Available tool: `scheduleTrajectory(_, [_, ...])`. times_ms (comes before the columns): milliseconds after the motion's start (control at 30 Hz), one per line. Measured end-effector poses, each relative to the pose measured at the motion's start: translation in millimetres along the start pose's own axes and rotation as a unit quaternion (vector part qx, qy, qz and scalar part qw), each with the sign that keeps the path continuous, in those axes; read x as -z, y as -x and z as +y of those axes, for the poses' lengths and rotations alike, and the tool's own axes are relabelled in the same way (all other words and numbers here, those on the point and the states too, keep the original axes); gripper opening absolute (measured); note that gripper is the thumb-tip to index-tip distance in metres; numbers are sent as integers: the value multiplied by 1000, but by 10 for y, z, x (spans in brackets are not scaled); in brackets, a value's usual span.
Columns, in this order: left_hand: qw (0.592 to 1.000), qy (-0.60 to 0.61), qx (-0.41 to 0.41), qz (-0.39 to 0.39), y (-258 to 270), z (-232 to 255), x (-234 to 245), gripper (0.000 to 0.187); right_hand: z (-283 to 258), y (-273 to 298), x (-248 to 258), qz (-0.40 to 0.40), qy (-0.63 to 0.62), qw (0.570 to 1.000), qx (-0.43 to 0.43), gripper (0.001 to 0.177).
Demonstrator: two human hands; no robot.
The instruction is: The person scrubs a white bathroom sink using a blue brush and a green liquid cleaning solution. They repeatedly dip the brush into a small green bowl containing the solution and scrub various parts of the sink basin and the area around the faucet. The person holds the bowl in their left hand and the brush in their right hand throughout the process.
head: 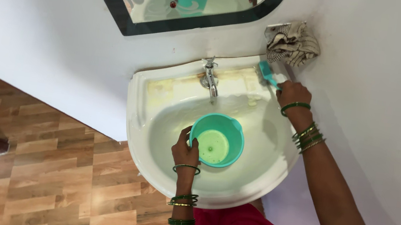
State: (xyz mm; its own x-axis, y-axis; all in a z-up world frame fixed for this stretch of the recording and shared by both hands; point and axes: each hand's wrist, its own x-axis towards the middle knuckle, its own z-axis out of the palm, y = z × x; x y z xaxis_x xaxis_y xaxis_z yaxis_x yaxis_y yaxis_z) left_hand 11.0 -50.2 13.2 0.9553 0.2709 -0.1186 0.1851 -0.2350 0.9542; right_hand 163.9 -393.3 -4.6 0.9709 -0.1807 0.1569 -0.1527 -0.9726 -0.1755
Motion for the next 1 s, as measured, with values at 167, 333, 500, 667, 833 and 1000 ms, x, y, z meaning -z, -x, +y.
scheduleTrajectory(167, [999, -21, -12, 42, 98, 66, -74, 41, -8, 200, -248, 36, 63, 993, 94, 15])
scheduleTrajectory(333, [996, -42, -14, 78, 238, 139, -144, 39, -431, 581, -269, 17, 20, 992, 121, 17])
scheduleTrajectory(500, [992, -44, -31, 110, 359, 244, -216, 37, -533, 642, 38, -24, -142, 976, 166, 31])
scheduleTrajectory(667, [993, -42, 5, 113, 496, 292, -344, 39, -275, 657, 278, -62, -91, 987, 121, 31])
scheduleTrajectory(833, [990, -58, 22, 125, 545, 289, -441, 40, 189, 710, 564, -44, -58, 995, 66, 33])
scheduleTrajectory(1000, [988, -51, 23, 142, 618, 284, -456, 38, 401, 812, 711, -95, -28, 995, 13, 33])
